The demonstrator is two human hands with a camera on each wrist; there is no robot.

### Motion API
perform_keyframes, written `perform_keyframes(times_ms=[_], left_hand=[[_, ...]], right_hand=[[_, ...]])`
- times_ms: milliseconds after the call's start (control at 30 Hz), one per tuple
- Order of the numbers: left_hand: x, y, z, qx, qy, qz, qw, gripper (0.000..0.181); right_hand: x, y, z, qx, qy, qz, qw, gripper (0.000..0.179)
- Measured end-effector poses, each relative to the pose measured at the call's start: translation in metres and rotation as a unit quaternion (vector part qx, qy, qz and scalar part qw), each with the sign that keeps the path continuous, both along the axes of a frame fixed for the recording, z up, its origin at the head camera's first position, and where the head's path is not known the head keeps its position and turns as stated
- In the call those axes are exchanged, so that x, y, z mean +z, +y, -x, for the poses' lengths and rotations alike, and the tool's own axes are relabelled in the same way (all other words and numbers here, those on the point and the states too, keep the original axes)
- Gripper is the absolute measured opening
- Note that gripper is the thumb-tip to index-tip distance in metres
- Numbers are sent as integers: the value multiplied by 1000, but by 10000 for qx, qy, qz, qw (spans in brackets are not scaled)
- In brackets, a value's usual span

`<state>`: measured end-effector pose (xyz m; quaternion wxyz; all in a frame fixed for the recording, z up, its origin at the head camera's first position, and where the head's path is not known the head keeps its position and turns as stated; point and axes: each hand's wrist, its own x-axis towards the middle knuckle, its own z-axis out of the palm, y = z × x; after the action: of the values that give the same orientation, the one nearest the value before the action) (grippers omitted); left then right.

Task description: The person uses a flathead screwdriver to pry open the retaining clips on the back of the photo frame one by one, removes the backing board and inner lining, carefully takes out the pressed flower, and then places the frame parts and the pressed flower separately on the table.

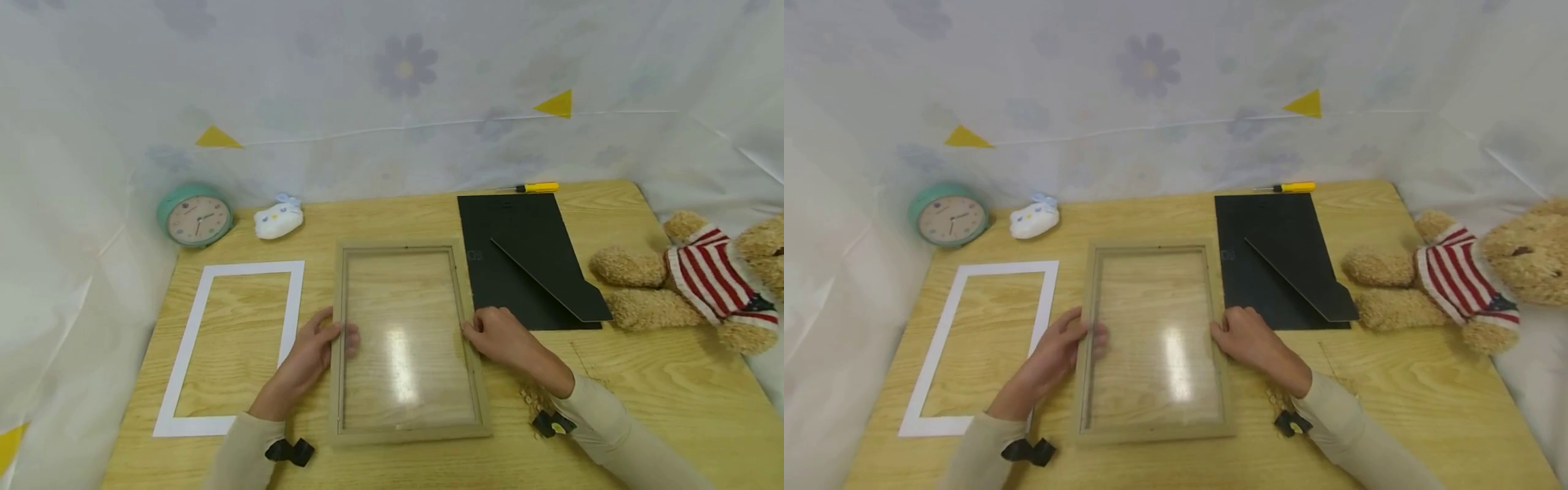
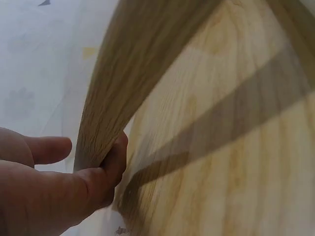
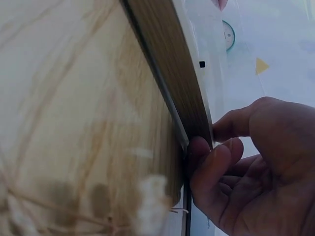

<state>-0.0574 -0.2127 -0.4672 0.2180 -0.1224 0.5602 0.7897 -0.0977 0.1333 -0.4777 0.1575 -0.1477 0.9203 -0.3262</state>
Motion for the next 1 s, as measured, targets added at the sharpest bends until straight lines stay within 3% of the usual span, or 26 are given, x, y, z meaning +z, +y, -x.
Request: perform_keyframes(times_ms=[167,300,467,600,733,1000], left_hand=[[5,6,-17,139,288,773,9965,57],[7,9,-31,-51,588,1593,9855,47],[9,9,-44,-436,951,2195,9700,28],[14,9,-55,-682,1065,2752,9530,26],[21,13,-60,-708,1052,3207,9387,25],[24,24,-65,-976,1469,4213,8896,12]], right_hand=[[0,0,-7,132,1,-13,9999,48],[2,1,-14,170,-46,-44,9998,48],[5,2,-24,175,-200,-61,9996,50],[5,2,-32,226,-266,-113,9993,50],[5,1,-40,167,-208,-257,9993,49],[5,1,-51,97,-109,-389,9991,48]])
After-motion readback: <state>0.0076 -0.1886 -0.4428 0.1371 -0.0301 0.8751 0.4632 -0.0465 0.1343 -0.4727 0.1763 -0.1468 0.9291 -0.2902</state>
